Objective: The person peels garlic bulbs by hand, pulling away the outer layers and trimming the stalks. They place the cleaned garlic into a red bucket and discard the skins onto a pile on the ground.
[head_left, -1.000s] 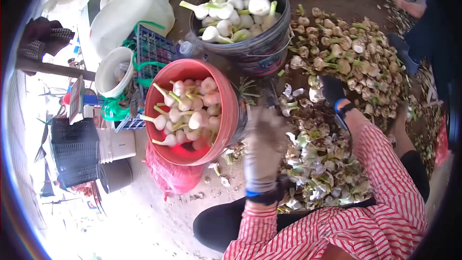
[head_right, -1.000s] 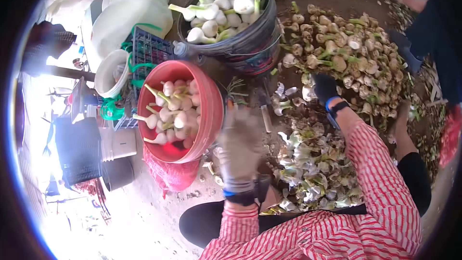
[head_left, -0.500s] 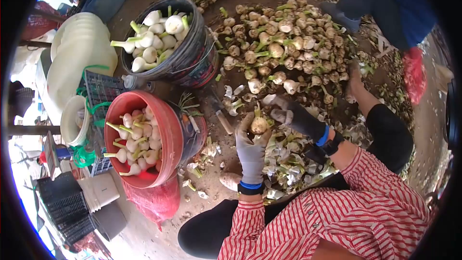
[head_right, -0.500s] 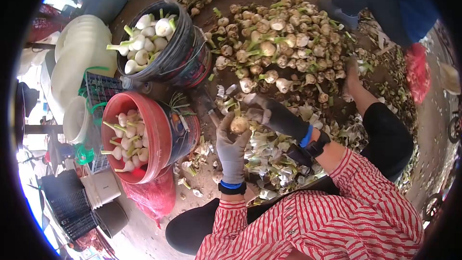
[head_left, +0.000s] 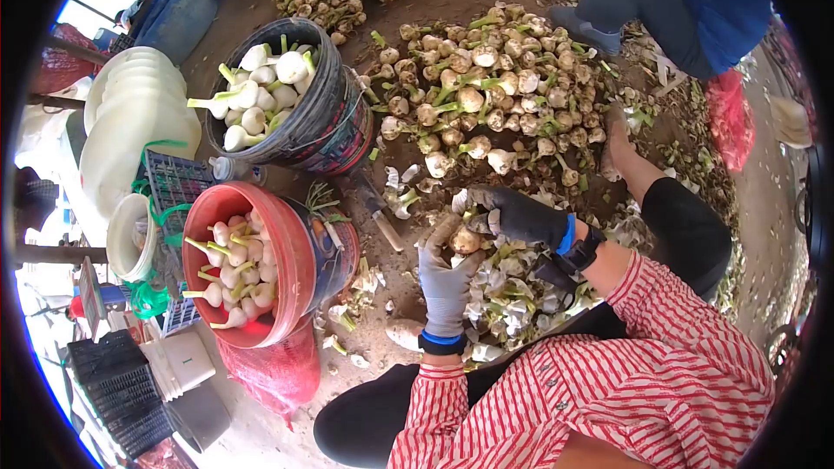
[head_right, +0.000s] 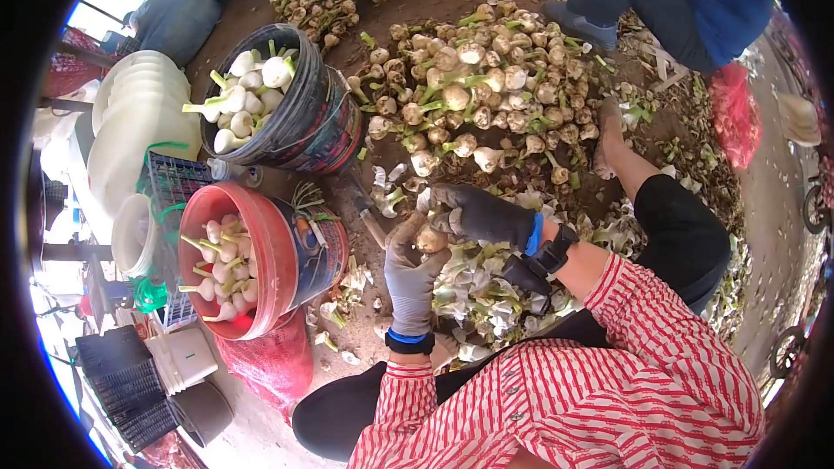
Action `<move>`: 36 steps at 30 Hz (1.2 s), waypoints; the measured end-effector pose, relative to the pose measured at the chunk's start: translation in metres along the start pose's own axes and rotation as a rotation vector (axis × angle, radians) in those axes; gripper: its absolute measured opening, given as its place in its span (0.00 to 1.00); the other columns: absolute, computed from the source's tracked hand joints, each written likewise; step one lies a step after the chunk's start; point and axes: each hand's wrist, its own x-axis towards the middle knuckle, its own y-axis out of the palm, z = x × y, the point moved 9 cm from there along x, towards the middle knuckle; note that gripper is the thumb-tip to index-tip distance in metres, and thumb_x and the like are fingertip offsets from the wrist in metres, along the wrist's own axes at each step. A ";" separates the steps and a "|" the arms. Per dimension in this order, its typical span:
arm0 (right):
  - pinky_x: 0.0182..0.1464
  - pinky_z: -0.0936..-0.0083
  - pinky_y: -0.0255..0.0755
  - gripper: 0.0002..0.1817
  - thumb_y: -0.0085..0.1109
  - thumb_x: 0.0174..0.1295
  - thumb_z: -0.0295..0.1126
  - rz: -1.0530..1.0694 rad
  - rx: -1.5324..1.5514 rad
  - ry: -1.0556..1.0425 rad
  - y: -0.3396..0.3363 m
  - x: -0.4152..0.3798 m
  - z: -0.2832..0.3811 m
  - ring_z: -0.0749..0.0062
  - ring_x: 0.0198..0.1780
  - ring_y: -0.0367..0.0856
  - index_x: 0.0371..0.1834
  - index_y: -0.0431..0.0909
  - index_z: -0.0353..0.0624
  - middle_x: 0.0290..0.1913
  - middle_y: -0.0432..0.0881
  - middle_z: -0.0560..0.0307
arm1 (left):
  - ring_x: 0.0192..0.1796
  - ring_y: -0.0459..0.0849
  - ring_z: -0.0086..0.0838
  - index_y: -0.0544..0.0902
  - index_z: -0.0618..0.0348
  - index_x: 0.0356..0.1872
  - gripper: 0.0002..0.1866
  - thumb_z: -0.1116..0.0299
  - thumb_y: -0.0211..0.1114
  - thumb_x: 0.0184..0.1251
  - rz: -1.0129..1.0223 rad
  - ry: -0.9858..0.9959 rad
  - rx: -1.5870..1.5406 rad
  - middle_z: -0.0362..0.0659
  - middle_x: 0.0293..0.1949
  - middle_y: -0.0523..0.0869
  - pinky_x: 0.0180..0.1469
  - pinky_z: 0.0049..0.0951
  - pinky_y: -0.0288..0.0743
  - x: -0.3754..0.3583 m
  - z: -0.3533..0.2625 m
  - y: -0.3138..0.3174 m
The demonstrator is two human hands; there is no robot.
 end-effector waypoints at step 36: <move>0.39 0.80 0.68 0.15 0.59 0.54 0.24 -0.172 0.023 0.138 0.001 -0.015 -0.025 0.80 0.33 0.70 0.44 0.71 0.33 0.33 0.77 0.58 | 0.30 0.79 0.22 0.67 0.62 0.57 0.37 0.45 0.66 0.53 0.130 -0.262 -0.356 0.43 0.43 0.78 0.28 0.19 0.75 0.003 0.019 -0.010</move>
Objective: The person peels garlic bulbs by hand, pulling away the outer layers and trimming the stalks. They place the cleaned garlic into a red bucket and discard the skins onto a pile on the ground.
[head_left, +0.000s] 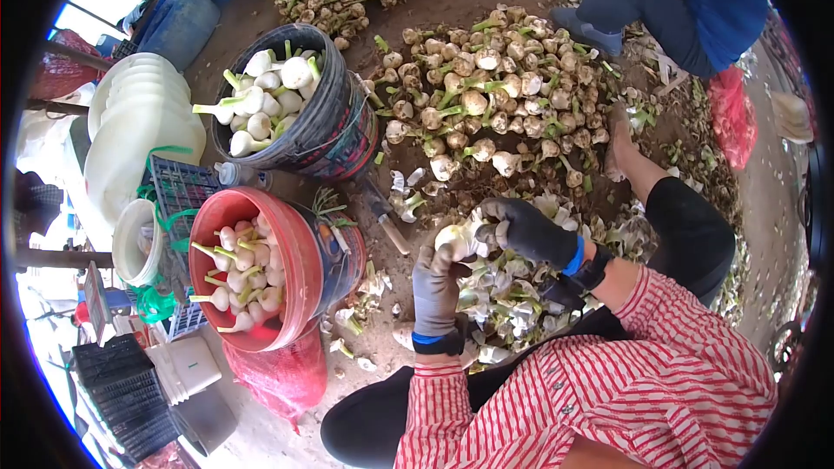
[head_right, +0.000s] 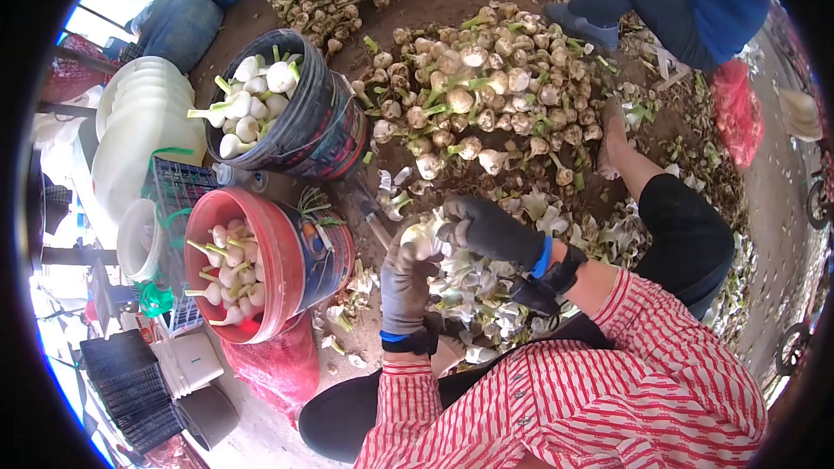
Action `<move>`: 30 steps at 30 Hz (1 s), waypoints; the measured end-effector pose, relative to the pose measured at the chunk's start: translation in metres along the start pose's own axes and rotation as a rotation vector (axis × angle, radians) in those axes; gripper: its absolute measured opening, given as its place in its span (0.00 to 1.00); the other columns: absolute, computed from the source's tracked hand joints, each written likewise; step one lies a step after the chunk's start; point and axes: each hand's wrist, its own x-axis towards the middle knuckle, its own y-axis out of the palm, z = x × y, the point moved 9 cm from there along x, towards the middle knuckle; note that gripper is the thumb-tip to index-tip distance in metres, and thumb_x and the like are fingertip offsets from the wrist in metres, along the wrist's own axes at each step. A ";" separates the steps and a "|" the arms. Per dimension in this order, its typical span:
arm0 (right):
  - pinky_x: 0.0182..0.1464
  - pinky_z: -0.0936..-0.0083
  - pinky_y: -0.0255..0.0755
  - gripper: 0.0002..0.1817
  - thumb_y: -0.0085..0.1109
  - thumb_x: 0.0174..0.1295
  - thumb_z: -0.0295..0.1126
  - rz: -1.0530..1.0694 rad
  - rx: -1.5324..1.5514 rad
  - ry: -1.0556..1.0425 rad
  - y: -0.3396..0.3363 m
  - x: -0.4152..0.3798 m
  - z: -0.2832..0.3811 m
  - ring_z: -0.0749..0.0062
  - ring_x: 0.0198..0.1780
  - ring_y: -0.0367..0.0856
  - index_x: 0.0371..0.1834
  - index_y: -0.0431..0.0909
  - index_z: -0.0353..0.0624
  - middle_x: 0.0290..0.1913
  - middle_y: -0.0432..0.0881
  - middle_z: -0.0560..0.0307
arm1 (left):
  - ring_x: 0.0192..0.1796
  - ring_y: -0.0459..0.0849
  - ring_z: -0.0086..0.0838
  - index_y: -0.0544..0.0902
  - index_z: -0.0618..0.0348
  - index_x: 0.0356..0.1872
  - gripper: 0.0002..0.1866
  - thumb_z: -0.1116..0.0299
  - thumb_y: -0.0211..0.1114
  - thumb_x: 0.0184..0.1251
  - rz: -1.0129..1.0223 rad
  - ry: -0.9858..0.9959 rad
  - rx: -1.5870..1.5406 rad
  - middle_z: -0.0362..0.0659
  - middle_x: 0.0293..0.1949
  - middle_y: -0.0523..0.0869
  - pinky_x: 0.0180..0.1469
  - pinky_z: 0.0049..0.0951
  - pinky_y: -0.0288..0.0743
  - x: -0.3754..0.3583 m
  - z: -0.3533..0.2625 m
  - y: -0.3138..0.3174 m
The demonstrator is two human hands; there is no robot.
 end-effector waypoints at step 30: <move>0.34 0.86 0.66 0.25 0.51 0.60 0.48 0.315 0.441 -0.210 0.043 -0.061 0.042 0.83 0.33 0.71 0.50 0.69 0.37 0.35 0.75 0.63 | 0.54 0.76 0.37 0.63 0.63 0.62 0.26 0.56 0.47 0.69 -0.047 0.350 0.329 0.52 0.52 0.76 0.50 0.36 0.77 -0.016 -0.016 0.028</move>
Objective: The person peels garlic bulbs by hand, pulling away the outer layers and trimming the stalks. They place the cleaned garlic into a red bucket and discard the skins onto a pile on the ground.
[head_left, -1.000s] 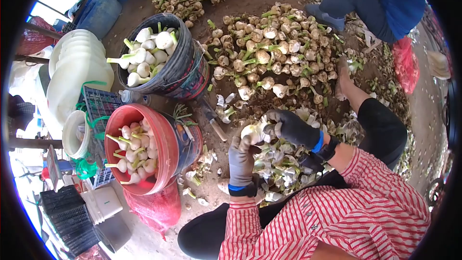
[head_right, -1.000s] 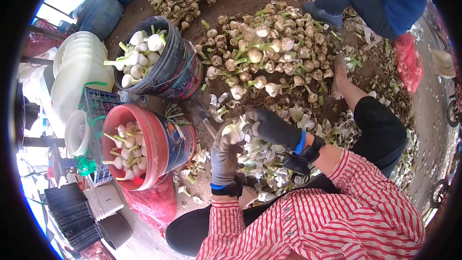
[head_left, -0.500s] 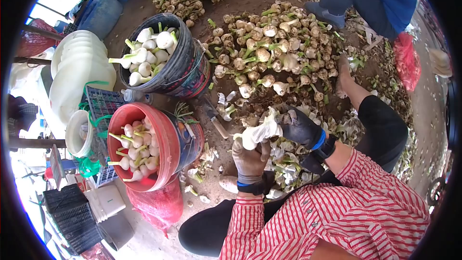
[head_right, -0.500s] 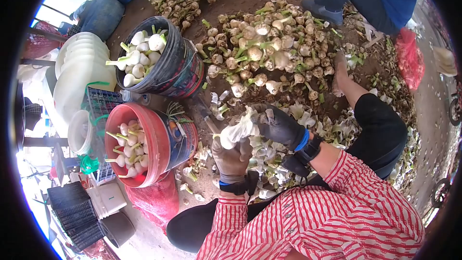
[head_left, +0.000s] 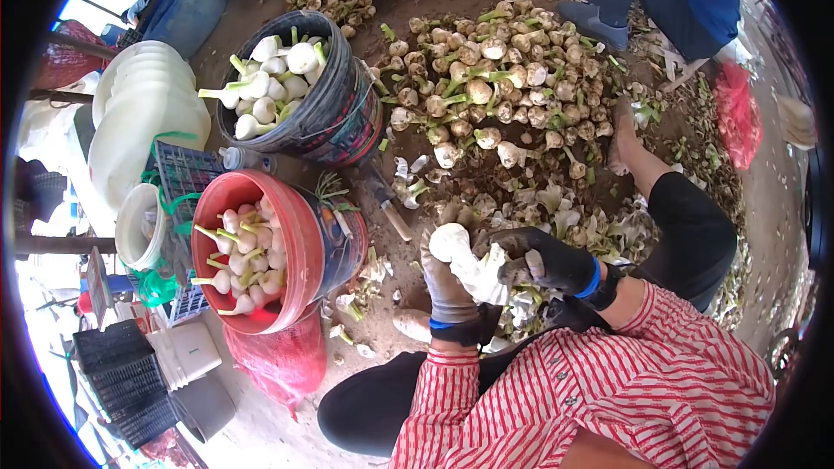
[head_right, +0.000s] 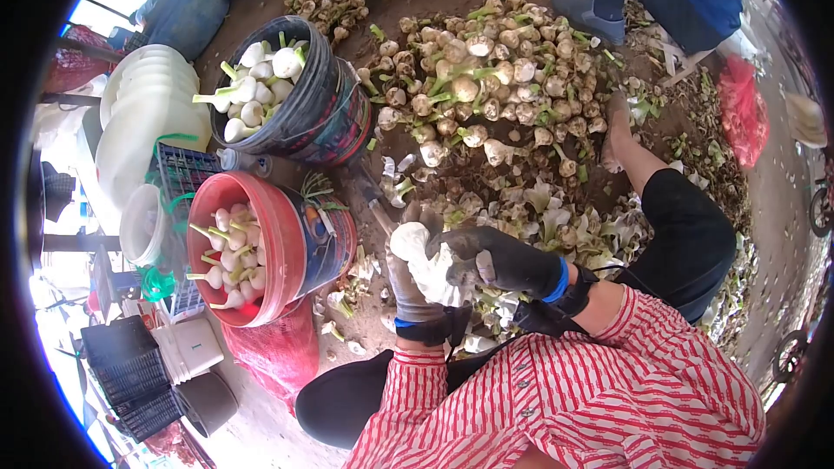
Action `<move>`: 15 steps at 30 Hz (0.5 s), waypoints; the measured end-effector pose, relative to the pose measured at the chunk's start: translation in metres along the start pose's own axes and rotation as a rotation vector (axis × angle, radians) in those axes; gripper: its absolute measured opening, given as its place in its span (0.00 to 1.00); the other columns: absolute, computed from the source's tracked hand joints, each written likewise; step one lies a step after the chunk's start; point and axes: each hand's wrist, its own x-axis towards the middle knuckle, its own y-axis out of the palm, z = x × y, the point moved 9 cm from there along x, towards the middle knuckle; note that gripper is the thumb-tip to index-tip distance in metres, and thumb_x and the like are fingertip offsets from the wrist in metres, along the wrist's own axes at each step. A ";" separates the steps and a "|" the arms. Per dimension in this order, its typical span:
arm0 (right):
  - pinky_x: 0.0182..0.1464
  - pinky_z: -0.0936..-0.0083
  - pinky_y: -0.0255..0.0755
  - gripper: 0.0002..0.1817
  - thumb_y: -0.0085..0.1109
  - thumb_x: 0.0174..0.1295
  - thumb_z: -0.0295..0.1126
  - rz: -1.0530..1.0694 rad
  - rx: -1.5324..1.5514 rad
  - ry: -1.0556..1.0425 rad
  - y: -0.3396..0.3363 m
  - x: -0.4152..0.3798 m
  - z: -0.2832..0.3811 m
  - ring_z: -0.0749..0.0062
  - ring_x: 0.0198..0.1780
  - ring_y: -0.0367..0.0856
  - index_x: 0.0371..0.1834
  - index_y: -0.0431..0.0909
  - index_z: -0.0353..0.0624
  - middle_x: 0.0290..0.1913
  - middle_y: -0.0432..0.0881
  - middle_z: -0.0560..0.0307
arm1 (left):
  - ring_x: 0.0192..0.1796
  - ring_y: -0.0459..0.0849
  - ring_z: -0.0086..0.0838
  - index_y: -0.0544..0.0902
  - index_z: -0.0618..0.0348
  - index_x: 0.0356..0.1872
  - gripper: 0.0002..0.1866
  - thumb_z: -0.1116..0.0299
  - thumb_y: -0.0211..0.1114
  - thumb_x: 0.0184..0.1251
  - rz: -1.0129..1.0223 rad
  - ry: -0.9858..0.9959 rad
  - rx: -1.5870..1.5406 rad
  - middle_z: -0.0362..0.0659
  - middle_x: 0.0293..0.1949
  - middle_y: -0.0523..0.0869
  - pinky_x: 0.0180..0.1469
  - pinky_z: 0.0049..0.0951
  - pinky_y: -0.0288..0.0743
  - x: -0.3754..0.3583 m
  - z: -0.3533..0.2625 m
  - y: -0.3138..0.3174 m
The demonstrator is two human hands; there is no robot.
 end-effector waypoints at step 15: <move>0.38 0.63 0.73 0.20 0.54 0.53 0.41 0.112 -1.327 0.315 -0.028 -0.004 -0.042 0.51 0.37 0.79 0.47 0.76 0.43 0.31 0.80 0.44 | 0.39 0.78 0.25 0.76 0.49 0.51 0.18 0.55 0.47 0.67 -0.336 -0.561 -0.915 0.36 0.39 0.82 0.35 0.24 0.70 -0.006 0.056 -0.035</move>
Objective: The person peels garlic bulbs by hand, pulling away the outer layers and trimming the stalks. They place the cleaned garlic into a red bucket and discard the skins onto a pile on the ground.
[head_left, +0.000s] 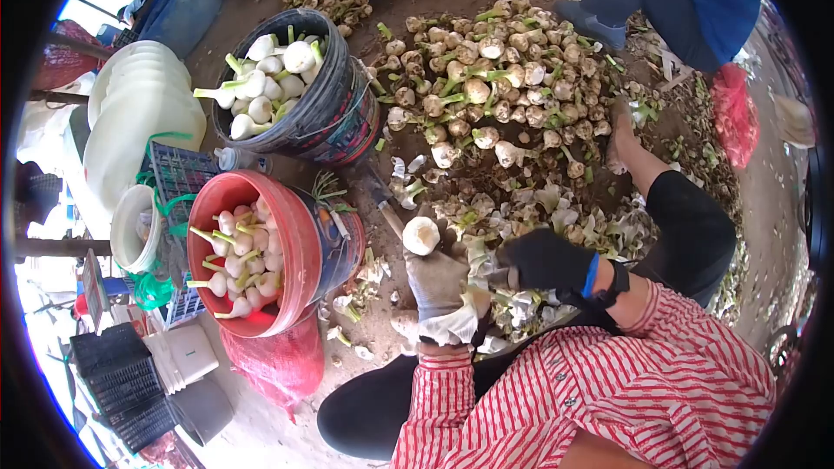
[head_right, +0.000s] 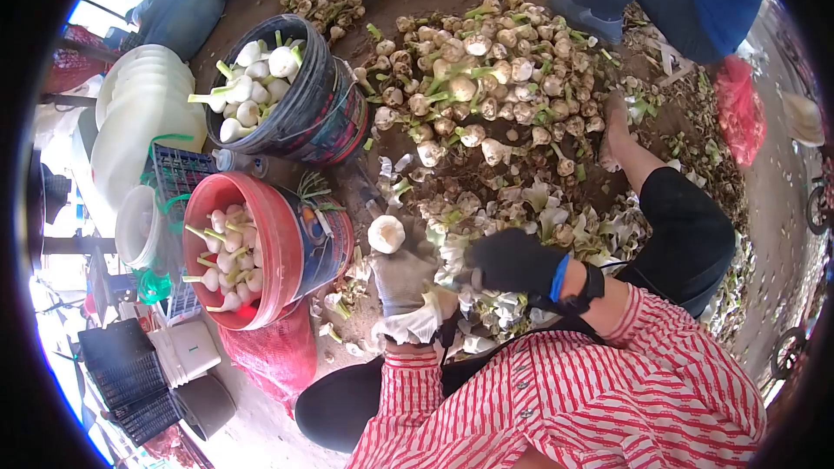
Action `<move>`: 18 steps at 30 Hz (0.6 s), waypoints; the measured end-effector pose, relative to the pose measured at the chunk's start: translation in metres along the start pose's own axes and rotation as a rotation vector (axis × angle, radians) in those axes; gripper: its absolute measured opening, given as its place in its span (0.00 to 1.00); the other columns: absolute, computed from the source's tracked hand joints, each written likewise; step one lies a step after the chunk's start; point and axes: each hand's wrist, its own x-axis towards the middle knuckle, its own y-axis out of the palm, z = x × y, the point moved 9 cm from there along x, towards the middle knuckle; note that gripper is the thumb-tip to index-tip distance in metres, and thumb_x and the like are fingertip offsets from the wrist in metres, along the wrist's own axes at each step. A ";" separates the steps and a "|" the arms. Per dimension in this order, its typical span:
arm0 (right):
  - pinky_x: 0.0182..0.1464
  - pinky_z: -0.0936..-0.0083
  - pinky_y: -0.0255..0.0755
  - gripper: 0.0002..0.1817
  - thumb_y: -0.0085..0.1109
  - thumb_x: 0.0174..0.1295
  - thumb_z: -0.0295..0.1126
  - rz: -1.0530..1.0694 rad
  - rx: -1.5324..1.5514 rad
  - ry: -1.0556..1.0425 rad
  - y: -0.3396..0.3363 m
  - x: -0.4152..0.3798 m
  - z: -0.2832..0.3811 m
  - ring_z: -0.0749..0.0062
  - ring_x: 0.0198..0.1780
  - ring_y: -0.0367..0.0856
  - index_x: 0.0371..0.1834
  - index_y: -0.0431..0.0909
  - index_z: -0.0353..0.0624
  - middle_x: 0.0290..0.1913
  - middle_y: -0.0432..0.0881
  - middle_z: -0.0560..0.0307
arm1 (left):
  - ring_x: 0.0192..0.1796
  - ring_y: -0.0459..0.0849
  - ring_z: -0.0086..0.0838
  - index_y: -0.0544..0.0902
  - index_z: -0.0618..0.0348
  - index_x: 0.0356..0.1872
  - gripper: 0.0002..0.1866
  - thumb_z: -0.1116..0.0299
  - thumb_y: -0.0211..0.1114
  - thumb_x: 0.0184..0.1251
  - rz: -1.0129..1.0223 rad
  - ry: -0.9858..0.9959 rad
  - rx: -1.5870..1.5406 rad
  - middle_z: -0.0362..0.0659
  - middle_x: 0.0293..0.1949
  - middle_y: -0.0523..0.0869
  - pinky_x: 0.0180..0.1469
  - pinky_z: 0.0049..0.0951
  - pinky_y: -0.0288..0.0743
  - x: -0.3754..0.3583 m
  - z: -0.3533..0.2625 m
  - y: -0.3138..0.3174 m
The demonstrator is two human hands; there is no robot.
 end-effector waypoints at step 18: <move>0.43 0.61 0.72 0.14 0.54 0.51 0.33 -0.738 -0.124 0.248 -0.046 0.175 -0.232 0.55 0.41 0.80 0.42 0.77 0.45 0.35 0.80 0.47 | 0.49 0.78 0.34 0.67 0.62 0.60 0.26 0.54 0.49 0.68 -0.028 0.252 0.809 0.50 0.51 0.77 0.47 0.27 0.75 0.000 -0.045 0.048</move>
